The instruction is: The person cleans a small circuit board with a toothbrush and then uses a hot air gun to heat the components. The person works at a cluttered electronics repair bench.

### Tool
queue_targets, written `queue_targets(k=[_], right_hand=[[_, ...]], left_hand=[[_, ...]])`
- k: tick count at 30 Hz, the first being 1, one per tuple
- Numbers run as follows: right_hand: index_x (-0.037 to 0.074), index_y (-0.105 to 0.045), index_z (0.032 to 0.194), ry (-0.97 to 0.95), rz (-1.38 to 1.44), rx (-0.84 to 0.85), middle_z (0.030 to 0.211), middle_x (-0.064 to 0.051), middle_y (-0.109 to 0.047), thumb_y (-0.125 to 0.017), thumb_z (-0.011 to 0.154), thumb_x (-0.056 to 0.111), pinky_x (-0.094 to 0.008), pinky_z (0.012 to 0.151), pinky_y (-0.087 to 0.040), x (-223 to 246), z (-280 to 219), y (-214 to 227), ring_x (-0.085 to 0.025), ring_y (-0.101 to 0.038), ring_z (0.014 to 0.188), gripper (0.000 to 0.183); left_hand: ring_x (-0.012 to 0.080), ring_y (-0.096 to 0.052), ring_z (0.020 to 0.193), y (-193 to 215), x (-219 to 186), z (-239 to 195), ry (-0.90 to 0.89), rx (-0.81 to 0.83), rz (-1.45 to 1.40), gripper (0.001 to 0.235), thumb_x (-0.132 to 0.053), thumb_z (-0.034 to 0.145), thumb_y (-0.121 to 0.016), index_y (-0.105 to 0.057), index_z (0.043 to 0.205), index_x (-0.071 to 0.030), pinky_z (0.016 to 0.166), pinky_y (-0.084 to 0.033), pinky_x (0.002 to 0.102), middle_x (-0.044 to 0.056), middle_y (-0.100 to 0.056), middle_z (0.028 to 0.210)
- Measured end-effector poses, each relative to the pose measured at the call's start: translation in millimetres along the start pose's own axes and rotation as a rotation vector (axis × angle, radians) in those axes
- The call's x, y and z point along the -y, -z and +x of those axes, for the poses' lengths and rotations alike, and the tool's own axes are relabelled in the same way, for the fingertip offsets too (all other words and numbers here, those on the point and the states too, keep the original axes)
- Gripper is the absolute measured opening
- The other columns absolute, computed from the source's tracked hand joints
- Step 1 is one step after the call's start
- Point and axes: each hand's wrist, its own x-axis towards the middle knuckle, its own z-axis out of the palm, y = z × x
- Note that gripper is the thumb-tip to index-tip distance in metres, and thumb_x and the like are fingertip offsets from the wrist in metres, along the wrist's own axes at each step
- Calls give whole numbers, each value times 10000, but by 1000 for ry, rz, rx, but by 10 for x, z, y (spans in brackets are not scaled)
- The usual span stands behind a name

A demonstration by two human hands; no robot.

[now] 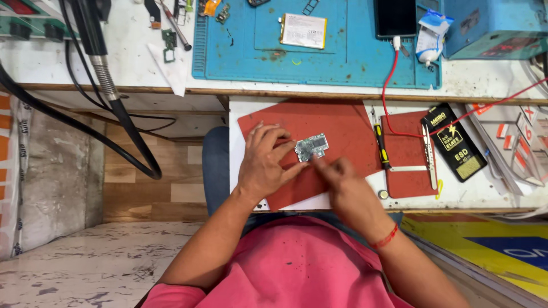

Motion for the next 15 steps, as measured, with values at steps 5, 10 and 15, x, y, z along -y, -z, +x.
queue_targets(k=[5,10,15], right_hand=[[177,-546,1463,-18,-54,-128,1086,-203,-615,-512,880,3,-492,693,-550,41,-21,83,-410,-674,806,610],[227,-564,1447,-96,-89,-42,1074,-153,-637,-534,887,45,-508,666,-547,152,-15,140,-399,-683,755,589],[262,-567,1436,-103,-73,62,1064,-120,-647,-545,886,75,-497,637,-550,90,5,113,-392,-681,724,581]], left_hand=[[303,-568,1181,-61,-15,-12,-58,-5,58,405,-325,743,-883,-743,993,-38,1159,-340,600,85,-627,1100],[247,-602,1142,-71,-10,-7,-71,-29,140,247,-212,793,-822,-737,973,-66,1186,-373,581,59,-637,1077],[232,-611,1104,-4,-22,-2,-47,-10,85,253,-221,789,-821,-730,971,-72,1175,-395,554,42,-641,1063]])
